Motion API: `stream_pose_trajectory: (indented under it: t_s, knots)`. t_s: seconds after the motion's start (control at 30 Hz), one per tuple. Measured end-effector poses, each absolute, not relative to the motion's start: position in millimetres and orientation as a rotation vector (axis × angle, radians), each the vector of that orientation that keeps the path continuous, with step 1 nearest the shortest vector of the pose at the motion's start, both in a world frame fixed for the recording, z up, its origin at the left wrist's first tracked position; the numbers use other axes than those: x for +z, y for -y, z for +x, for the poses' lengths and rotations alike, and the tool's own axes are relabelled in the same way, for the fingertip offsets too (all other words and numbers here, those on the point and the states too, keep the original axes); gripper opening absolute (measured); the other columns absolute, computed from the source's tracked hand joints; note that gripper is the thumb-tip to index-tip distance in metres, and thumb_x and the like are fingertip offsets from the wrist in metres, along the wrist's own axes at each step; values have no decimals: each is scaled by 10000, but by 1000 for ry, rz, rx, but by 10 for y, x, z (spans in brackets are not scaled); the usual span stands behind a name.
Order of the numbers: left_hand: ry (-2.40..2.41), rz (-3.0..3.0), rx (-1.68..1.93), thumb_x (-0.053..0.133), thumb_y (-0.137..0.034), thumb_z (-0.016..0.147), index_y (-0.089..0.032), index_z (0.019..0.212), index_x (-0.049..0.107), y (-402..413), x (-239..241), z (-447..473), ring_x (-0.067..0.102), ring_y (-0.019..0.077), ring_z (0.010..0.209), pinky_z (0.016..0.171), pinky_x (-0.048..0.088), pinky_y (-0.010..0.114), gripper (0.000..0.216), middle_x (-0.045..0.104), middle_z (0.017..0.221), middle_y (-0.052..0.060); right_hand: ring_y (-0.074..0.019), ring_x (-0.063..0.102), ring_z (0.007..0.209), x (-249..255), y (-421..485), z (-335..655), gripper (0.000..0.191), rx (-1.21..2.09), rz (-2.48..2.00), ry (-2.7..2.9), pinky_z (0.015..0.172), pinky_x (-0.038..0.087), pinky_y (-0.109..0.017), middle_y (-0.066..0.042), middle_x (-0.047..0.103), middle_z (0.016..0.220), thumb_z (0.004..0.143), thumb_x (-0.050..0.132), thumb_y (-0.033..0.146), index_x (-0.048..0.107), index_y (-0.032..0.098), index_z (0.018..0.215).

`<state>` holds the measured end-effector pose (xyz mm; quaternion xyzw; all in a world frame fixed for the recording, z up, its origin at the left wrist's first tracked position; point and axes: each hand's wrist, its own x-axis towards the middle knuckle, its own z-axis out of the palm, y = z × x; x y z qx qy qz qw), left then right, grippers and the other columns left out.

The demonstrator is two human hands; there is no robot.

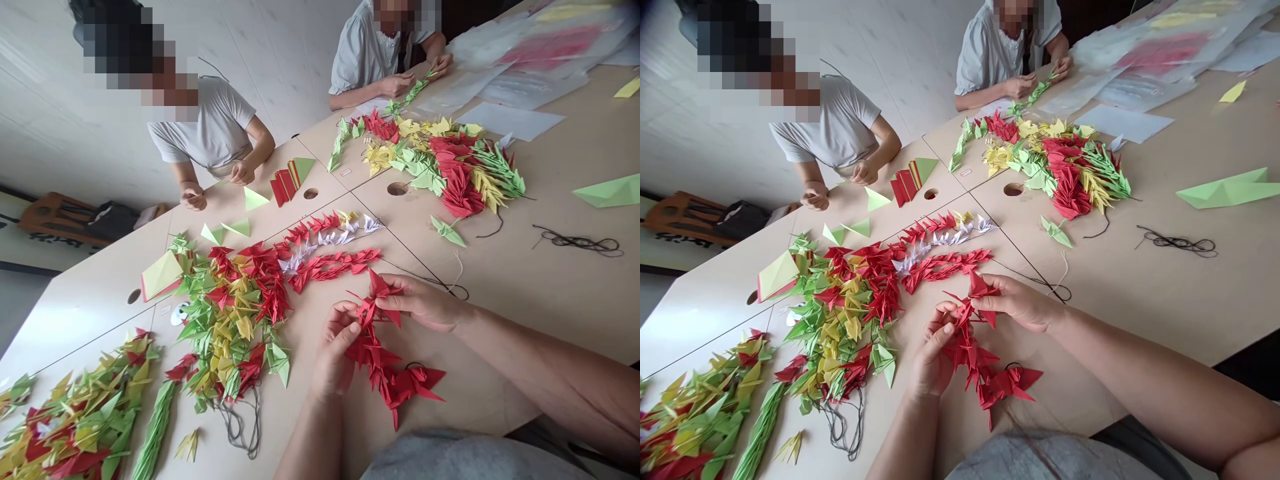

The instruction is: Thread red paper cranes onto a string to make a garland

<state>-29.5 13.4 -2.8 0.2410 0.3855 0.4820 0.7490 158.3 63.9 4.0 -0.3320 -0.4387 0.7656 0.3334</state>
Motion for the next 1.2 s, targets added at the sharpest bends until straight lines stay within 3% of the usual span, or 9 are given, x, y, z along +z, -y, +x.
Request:
stream_pose_trajectory:
  t_s: [0.17, 0.5, 0.6, 0.7, 0.87, 0.97, 1.2]
  knots:
    - [-870, 529, 1022, 792, -281, 743, -221, 968, 624, -142, -55, -293, 616, 135, 726, 684, 463, 247, 288, 695, 882, 11, -174, 587, 912, 69, -622, 1590, 362, 2038, -904, 1178, 891, 445, -341, -13, 635, 942, 729, 805, 394, 616, 183, 955]
    - [-907, 501, 1049, 825, -316, 715, -224, 959, 630, -134, -89, -297, 616, 112, 679, 653, 458, 230, 326, 692, 875, -9, -156, 591, 861, 16, -661, 1586, 314, 2086, -817, 993, 820, 439, -293, -5, 641, 896, 742, 805, 374, 630, 191, 927]
    - [-888, 505, 1044, 818, -287, 727, -221, 936, 634, -140, -87, -289, 582, 90, 604, 600, 436, 208, 286, 667, 776, -29, -153, 588, 824, 4, -661, 1589, 334, 2100, -821, 932, 768, 437, -280, -9, 647, 870, 739, 807, 403, 628, 193, 928]
    - [-883, 517, 1065, 807, -262, 740, -197, 875, 646, -146, -94, -278, 601, 96, 653, 621, 455, 209, 221, 668, 798, -18, -157, 589, 855, 9, -638, 1578, 353, 2101, -825, 946, 775, 435, -280, -19, 649, 906, 745, 807, 397, 626, 187, 964]
    - [-959, 538, 1068, 808, -272, 737, -170, 796, 618, -133, -109, -267, 605, 104, 651, 627, 480, 223, 223, 662, 785, -8, -176, 598, 914, 35, -595, 1535, 508, 2189, -828, 967, 819, 449, -312, -13, 648, 953, 662, 867, 318, 593, 200, 1072]
    - [-964, 551, 1053, 808, -273, 737, -175, 809, 597, -127, -115, -266, 609, 108, 643, 621, 485, 228, 243, 665, 782, -7, -178, 591, 922, 56, -588, 1517, 536, 2173, -894, 1000, 821, 462, -312, -6, 651, 949, 627, 885, 281, 604, 213, 1078]
    - [-918, 548, 1087, 746, -319, 812, -203, 916, 628, -125, -120, -265, 613, 111, 718, 671, 474, 225, 196, 657, 854, 1, -150, 620, 932, 29, -598, 1520, 527, 2088, -925, 915, 877, 462, -293, -3, 686, 969, 684, 855, 248, 616, 227, 1153]
